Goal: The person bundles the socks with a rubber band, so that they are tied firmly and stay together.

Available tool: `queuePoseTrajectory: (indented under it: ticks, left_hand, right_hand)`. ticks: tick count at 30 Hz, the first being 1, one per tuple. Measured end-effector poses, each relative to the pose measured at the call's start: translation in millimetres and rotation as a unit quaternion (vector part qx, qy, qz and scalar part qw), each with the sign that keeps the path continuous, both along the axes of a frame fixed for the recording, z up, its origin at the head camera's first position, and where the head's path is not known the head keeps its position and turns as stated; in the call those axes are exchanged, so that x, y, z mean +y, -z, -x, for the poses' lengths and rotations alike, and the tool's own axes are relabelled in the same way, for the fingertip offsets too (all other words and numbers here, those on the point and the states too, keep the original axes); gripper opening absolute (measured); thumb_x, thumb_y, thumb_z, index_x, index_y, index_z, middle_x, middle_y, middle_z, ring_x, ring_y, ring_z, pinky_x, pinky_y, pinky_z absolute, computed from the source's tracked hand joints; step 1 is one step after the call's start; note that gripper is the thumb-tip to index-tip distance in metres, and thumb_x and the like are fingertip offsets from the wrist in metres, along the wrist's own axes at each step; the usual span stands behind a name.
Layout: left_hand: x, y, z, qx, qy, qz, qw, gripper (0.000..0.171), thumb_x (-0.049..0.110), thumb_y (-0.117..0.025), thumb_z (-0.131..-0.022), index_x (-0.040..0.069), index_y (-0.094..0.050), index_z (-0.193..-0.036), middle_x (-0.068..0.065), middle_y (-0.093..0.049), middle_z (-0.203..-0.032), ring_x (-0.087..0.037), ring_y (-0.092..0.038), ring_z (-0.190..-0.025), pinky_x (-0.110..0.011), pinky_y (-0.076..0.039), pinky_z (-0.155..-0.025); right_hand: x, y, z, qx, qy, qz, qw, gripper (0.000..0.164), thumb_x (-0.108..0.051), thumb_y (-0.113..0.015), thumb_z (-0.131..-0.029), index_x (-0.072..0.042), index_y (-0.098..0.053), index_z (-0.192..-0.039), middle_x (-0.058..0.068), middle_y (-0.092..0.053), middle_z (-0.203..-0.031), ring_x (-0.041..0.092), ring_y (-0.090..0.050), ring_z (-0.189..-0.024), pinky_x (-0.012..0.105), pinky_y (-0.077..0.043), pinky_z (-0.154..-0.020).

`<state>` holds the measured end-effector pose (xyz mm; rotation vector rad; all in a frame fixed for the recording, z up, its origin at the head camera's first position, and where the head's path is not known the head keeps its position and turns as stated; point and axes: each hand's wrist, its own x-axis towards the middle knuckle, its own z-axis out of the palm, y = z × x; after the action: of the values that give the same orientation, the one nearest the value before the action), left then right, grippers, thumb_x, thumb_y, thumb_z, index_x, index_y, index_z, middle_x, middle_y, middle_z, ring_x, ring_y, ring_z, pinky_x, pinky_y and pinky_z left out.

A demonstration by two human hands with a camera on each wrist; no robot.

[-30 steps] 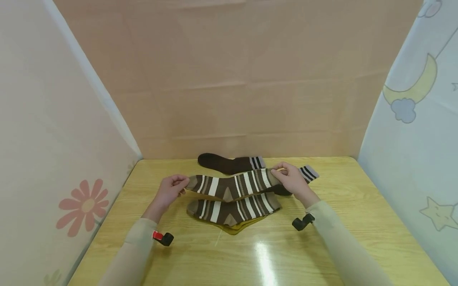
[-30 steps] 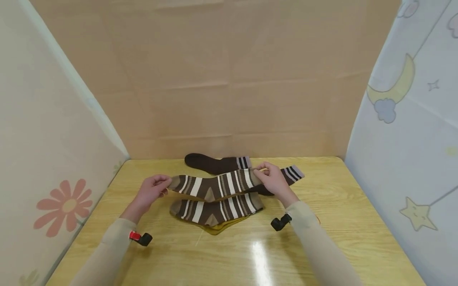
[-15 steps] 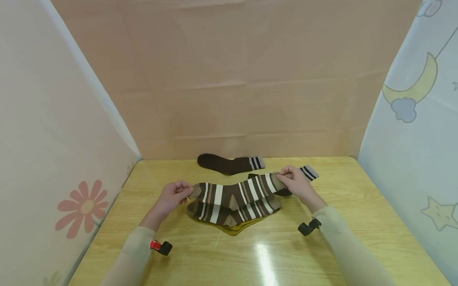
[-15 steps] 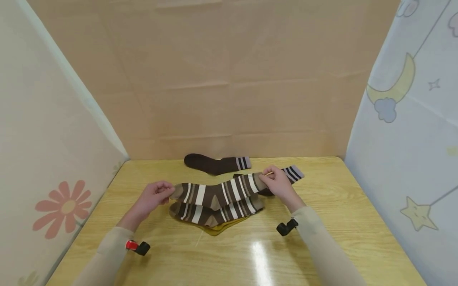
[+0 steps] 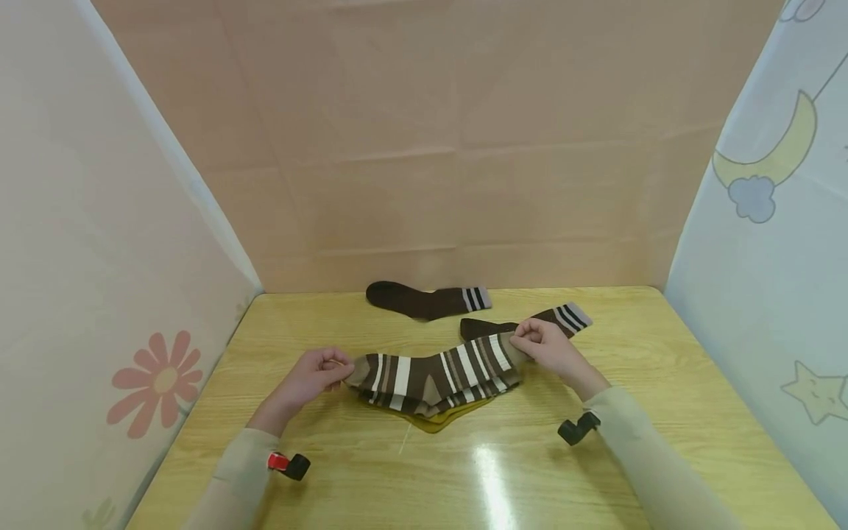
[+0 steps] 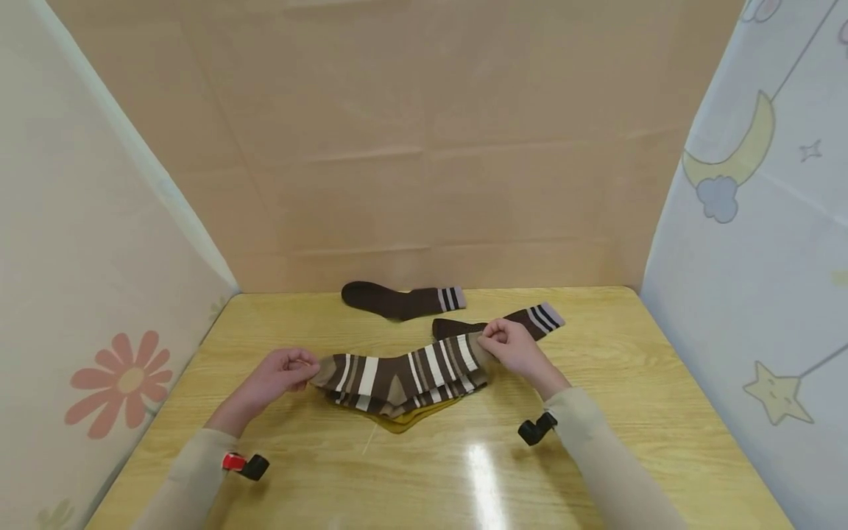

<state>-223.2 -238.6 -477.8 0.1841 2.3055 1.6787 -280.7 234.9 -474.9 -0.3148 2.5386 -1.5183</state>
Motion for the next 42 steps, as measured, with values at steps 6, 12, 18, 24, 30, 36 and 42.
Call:
queuePoseTrajectory:
  ticks: [6,12,18,24,30,36,42]
  left_hand:
    - [-4,3.3,-2.1,-0.009,0.027,0.01,0.9995,0.026,0.015,-0.07,-0.103,-0.007,-0.065,-0.116,-0.009,-0.068,-0.081,-0.017,-0.058,-0.072,-0.032,-0.051,-0.068]
    - [-7,8.8,-3.1,-0.022,0.036,0.014,0.999,0.028,0.017,-0.07,-0.103,-0.006,-0.066,-0.118,-0.008,-0.068,-0.08,-0.018,-0.059,-0.073,-0.032,-0.051,-0.069]
    - [-9,13.4,-2.7,-0.016,0.04,0.018,0.9989,0.029,0.017,-0.07,-0.103,-0.007,-0.066,-0.119,-0.011,-0.07,-0.082,-0.019,-0.062,-0.075,-0.034,-0.053,-0.07]
    - [-8,15.4,-3.6,-0.016,0.042,0.021,0.9988,0.031,0.018,-0.07,-0.103,-0.007,-0.066,-0.12,-0.011,-0.071,-0.084,-0.019,-0.062,-0.075,-0.034,-0.055,-0.071]
    - [-6,20.6,-5.4,-0.009,0.044,0.034,0.9984,0.028,0.017,-0.069,-0.103,-0.007,-0.067,-0.117,-0.009,-0.07,-0.082,-0.016,-0.059,-0.072,-0.031,-0.052,-0.065]
    - [-6,27.6,-3.7,0.007,0.046,0.04,0.9981,0.024,0.016,-0.069,-0.103,-0.007,-0.068,-0.113,-0.01,-0.073,-0.084,-0.016,-0.062,-0.073,-0.03,-0.053,-0.066]
    - [-2,29.9,-2.4,0.027,0.05,0.066,0.9962,0.021,0.015,-0.069,-0.103,-0.004,-0.069,-0.112,-0.009,-0.072,-0.085,-0.018,-0.063,-0.074,-0.03,-0.055,-0.066]
  right_hand:
    - [-1,3.7,-3.7,-0.006,-0.014,-0.01,1.0,0.019,-0.016,-0.066,-0.105,0.002,-0.062,-0.109,0.005,-0.066,-0.086,0.015,-0.056,-0.074,0.027,-0.048,-0.063]
    - [0,6.8,-6.1,-0.007,-0.02,-0.025,0.999,0.019,-0.018,-0.067,-0.104,0.001,-0.064,-0.108,0.006,-0.067,-0.085,0.016,-0.056,-0.075,0.027,-0.046,-0.063]
    - [1,7.1,-7.1,-0.019,-0.032,-0.024,0.999,0.02,-0.018,-0.067,-0.105,0.002,-0.065,-0.108,0.007,-0.068,-0.086,0.015,-0.056,-0.075,0.027,-0.046,-0.063]
    - [2,7.6,-7.2,-0.022,-0.042,-0.031,0.998,0.02,-0.019,-0.066,-0.105,0.001,-0.066,-0.107,0.006,-0.068,-0.086,0.014,-0.054,-0.074,0.027,-0.045,-0.062]
    - [4,13.5,-9.1,-0.006,-0.058,-0.035,0.998,0.016,-0.015,-0.068,-0.104,0.001,-0.065,-0.105,0.008,-0.067,-0.084,0.013,-0.054,-0.073,0.026,-0.045,-0.063]
    - [4,20.5,-9.6,0.014,-0.061,-0.046,0.997,0.013,-0.012,-0.068,-0.103,0.0,-0.065,-0.102,0.009,-0.067,-0.084,0.011,-0.055,-0.073,0.025,-0.045,-0.063]
    - [4,27.2,-7.1,0.039,-0.066,-0.095,0.993,0.009,-0.012,-0.069,-0.102,-0.004,-0.066,-0.099,0.004,-0.067,-0.086,0.013,-0.059,-0.077,0.027,-0.049,-0.067]
